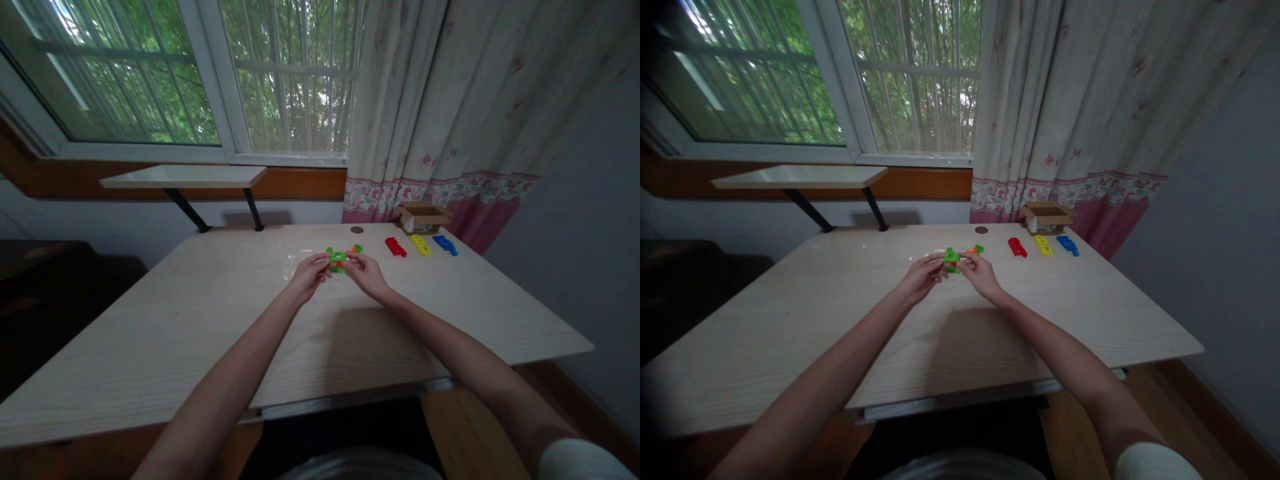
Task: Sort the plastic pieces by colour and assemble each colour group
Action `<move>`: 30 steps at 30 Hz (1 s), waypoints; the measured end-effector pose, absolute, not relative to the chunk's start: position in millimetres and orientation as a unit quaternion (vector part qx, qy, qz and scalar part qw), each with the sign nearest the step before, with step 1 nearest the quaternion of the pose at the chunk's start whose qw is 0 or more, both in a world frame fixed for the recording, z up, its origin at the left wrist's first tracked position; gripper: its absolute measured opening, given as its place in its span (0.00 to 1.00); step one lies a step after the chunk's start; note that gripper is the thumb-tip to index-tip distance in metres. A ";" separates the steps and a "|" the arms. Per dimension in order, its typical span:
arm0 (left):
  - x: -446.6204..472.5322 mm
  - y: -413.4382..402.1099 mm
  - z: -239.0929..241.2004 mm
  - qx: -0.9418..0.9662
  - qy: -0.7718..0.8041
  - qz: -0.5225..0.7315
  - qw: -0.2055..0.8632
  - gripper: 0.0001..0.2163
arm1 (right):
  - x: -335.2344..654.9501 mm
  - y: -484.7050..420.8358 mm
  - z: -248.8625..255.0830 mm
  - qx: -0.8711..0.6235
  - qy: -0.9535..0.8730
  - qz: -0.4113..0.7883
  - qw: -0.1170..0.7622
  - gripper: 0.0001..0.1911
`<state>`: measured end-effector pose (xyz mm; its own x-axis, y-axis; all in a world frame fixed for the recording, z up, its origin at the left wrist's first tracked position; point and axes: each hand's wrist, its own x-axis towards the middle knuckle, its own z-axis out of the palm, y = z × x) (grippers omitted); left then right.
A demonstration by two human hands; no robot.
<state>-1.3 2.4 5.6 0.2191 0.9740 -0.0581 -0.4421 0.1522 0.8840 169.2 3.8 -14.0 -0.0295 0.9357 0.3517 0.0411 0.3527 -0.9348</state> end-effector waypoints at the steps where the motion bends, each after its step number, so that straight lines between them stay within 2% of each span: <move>1: -1.2 2.4 5.3 0.389 0.338 0.524 0.678 0.15 | 169.1 4.9 -14.3 -0.409 -0.592 0.403 0.566 0.15; 13: -0.2 4.4 2.1 0.396 0.329 0.523 0.678 0.18 | 167.8 8.0 -14.5 -0.402 -0.554 0.453 0.571 0.14; 30: 0.6 3.7 2.5 0.398 0.333 0.528 0.671 0.20 | 168.9 12.4 -21.3 -0.406 -0.566 0.451 0.558 0.21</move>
<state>0.6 3.7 2.5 0.2191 0.9753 -0.0267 -0.4439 0.1240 0.8874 168.9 12.4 -21.3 -0.0470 0.9633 0.2644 -0.0439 0.2624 -0.9639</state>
